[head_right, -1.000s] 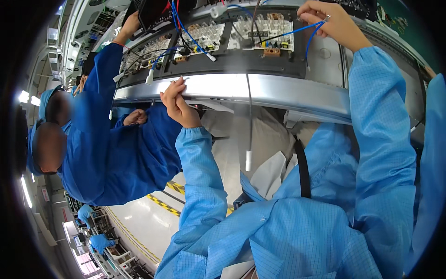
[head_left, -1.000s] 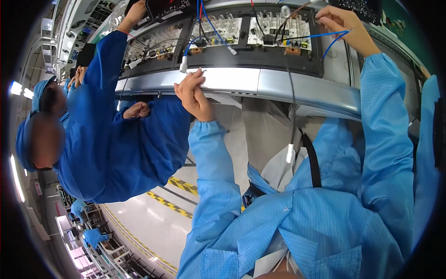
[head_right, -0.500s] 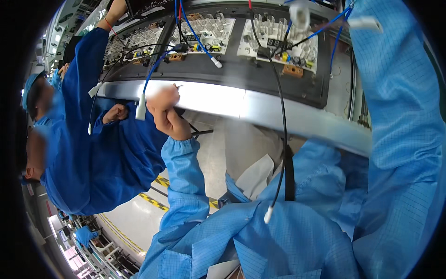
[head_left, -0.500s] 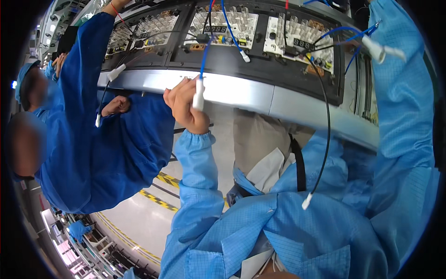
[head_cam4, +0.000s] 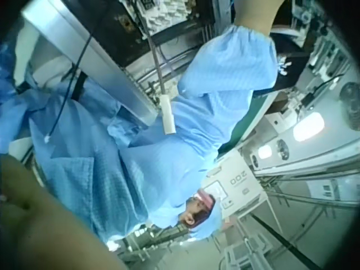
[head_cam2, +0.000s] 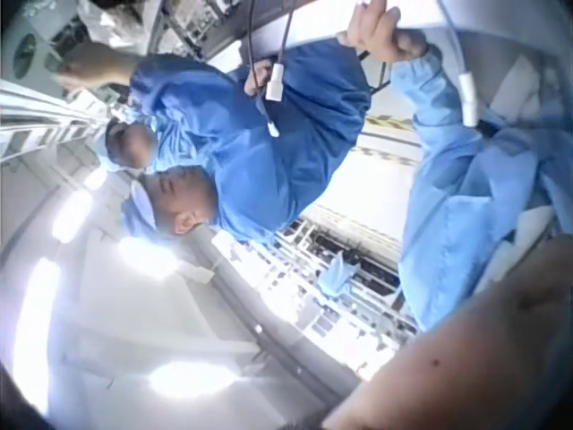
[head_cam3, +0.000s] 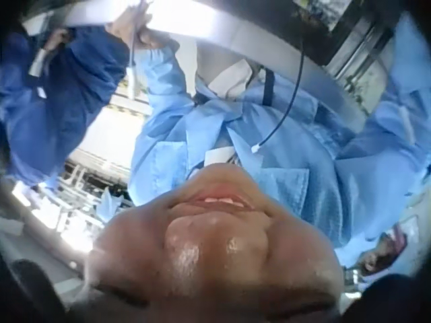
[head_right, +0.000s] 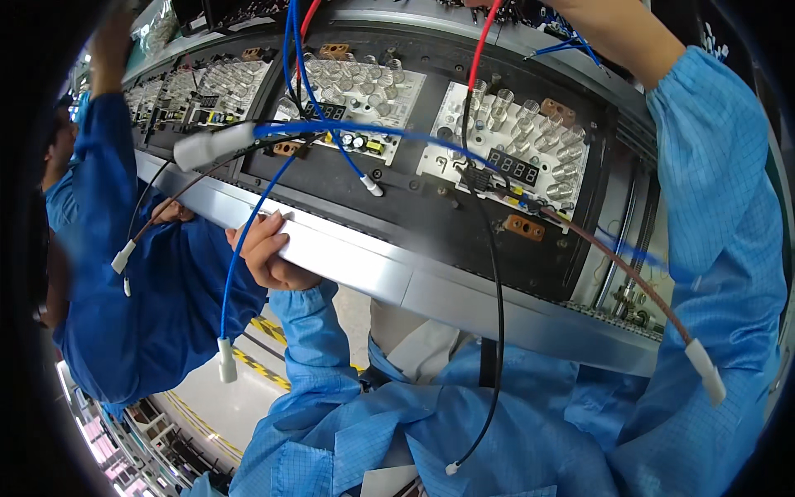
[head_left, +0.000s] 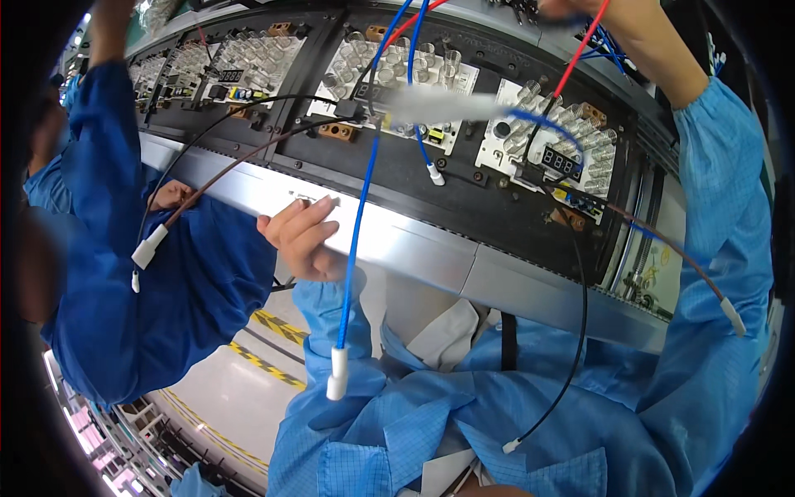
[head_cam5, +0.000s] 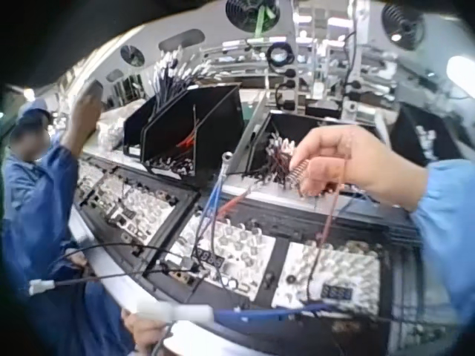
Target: Connecting multiple wires to the connectors on electronic circuit boards.
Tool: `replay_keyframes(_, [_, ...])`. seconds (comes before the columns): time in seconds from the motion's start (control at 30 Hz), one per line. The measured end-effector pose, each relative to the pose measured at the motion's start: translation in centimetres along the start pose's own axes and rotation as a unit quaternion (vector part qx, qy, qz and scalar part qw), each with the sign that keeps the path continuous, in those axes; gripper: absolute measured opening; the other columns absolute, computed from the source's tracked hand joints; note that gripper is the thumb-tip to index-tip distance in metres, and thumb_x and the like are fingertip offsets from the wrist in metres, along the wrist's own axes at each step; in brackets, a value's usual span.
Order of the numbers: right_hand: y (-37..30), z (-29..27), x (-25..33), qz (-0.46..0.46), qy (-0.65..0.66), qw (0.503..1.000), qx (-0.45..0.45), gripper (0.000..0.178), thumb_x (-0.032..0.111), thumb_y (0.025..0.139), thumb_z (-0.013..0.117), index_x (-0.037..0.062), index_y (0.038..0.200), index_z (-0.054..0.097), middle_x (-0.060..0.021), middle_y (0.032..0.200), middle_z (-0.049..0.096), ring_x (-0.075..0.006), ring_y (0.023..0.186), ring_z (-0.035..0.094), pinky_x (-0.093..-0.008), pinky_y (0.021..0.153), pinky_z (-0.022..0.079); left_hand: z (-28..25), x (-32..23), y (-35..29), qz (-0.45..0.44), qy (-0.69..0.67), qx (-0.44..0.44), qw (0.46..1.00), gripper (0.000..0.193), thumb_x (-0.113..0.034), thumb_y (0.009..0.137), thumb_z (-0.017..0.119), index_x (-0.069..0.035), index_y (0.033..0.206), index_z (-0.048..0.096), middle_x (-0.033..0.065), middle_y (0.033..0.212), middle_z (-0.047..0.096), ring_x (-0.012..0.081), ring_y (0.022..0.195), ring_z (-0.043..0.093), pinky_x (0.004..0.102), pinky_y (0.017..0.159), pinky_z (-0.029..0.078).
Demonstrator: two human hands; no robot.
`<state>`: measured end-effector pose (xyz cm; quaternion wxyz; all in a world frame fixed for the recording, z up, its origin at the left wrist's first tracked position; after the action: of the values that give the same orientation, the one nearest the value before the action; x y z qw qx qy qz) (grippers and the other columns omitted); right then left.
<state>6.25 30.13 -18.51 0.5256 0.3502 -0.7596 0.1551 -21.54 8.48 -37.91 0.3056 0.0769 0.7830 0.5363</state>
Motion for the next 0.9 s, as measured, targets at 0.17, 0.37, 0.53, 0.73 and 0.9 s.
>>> replay_keyframes(0.17, [-0.6,1.2,-1.2,0.092,0.071,0.993,0.011,0.023,0.015,0.09,0.063,0.0001,0.107,0.059,-0.0068,0.092,0.067,-0.0116,0.087,0.063,-0.023,0.077,0.051,0.3,-0.6,0.5,0.005,0.004,-0.008,1.0,0.021,-0.018,0.09,0.039,-0.018,0.082,0.058,-0.0007,0.092,0.07,0.0166,0.103,0.054,0.0357,0.111,0.017])
replay_keyframes(0.37, [-0.4,3.3,-0.6,-0.079,-0.119,0.981,0.13,0.017,0.013,0.09,0.062,0.004,0.104,0.065,-0.0067,0.094,0.068,-0.0143,0.088,0.063,-0.0297,0.077,0.049,0.8,-2.1,0.7,-0.014,0.028,-0.036,0.999,0.017,-0.023,0.093,0.046,-0.018,0.081,0.057,-0.0003,0.09,0.07,0.0167,0.099,0.056,0.0368,0.11,0.02])
replay_keyframes(0.53, [1.4,5.9,-2.8,-0.544,-0.34,0.766,0.038,0.017,0.022,0.087,0.064,0.0107,0.1,0.067,-0.0042,0.089,0.066,-0.0217,0.084,0.059,-0.0343,0.079,0.043,1.3,-2.3,0.2,-0.026,0.045,-0.046,0.998,0.015,-0.029,0.093,0.055,-0.018,0.082,0.053,-0.0007,0.089,0.069,0.0173,0.098,0.057,0.0385,0.109,0.022])
replay_keyframes(0.73, [0.5,6.7,-3.1,-0.392,-0.367,0.837,0.099,0.013,0.026,0.082,0.066,0.0213,0.094,0.066,0.0073,0.091,0.061,-0.0129,0.09,0.055,-0.0322,0.083,0.035,1.5,-2.3,-0.2,-0.038,0.072,-0.079,0.994,0.016,-0.026,0.093,0.054,-0.018,0.079,0.052,0.0007,0.087,0.069,0.0195,0.097,0.058,0.0427,0.11,0.021])
replay_keyframes(0.9, [2.3,7.1,-4.5,-0.599,-0.486,0.633,-0.062,0.014,0.021,0.077,0.066,0.021,0.091,0.066,0.0076,0.089,0.06,-0.0131,0.092,0.055,-0.036,0.093,0.034,0.8,-1.9,-0.5,-0.006,0.13,-0.023,0.991,0.024,-0.025,0.096,0.032,-0.011,0.086,0.049,0.0077,0.095,0.066,0.0237,0.098,0.058,0.0424,0.101,0.033])
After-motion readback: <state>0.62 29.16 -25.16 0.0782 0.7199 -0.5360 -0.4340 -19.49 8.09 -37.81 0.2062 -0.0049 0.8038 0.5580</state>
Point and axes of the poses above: each hand's wrist, its own y-axis towards the middle knuckle, its own z-axis out of the palm, x = y × z, the point moved 1 cm from there along y, towards the middle knuckle
